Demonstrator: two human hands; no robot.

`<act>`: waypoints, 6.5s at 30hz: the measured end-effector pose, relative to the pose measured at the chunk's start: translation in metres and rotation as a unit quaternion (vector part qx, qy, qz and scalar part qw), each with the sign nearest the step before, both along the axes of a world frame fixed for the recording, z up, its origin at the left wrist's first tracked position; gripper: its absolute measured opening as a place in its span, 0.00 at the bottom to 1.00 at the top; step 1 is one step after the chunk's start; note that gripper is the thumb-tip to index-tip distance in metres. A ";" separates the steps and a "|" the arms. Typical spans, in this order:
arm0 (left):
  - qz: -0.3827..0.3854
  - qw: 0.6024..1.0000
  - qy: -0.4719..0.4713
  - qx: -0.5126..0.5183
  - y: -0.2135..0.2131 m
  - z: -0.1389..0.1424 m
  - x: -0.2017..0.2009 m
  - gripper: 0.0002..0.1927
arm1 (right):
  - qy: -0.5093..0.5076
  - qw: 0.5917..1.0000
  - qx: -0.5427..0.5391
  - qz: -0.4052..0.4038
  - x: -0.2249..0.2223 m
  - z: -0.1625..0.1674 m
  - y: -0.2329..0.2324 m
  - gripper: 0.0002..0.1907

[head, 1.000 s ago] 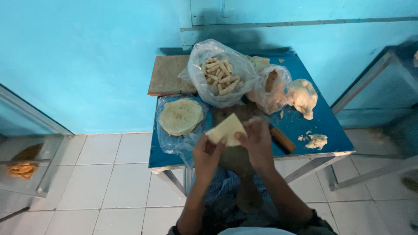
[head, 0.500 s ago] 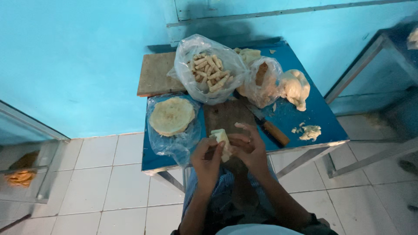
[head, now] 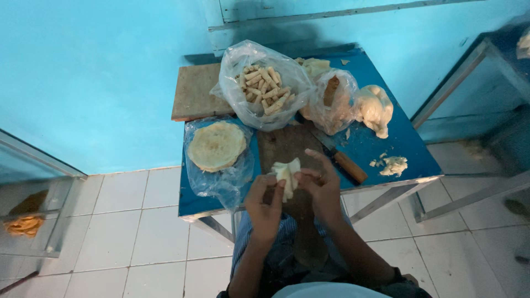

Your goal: The person cuts a thin dough sheet into small diamond pieces on a wooden board using a knife, then arranges the cut pieces. They scoop filling from a plastic bag with a spoon and place it onto the dough pieces, folding or stacking dough over the filling on the board.

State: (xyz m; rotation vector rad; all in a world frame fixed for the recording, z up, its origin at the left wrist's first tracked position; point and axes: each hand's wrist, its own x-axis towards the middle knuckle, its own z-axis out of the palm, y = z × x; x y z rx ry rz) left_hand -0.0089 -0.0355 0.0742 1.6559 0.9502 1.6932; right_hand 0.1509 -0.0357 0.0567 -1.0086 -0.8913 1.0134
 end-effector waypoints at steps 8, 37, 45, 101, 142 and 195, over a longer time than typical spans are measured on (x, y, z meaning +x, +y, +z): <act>-0.100 0.910 -0.333 -0.226 0.008 -0.018 -0.019 0.06 | 0.214 0.976 -0.033 -0.006 0.049 -0.025 0.043 0.29; -0.112 0.966 -0.208 -0.106 0.008 -0.040 0.003 0.05 | -0.202 0.969 0.140 0.040 -0.002 0.015 -0.015 0.32; -0.104 0.974 -0.177 -0.092 0.004 -0.031 0.002 0.02 | -0.223 0.966 0.127 0.012 -0.003 0.018 -0.019 0.32; -0.109 0.943 -0.259 -0.175 0.004 -0.037 0.001 0.09 | -0.352 0.906 0.229 0.058 0.009 0.020 -0.013 0.28; -0.094 0.921 -0.337 -0.170 0.002 -0.031 -0.029 0.09 | -0.054 0.988 0.070 -0.125 0.062 -0.002 0.028 0.27; -0.181 0.950 -0.219 -0.132 -0.002 -0.035 0.012 0.14 | -0.189 0.978 -0.004 0.086 0.014 0.008 -0.027 0.37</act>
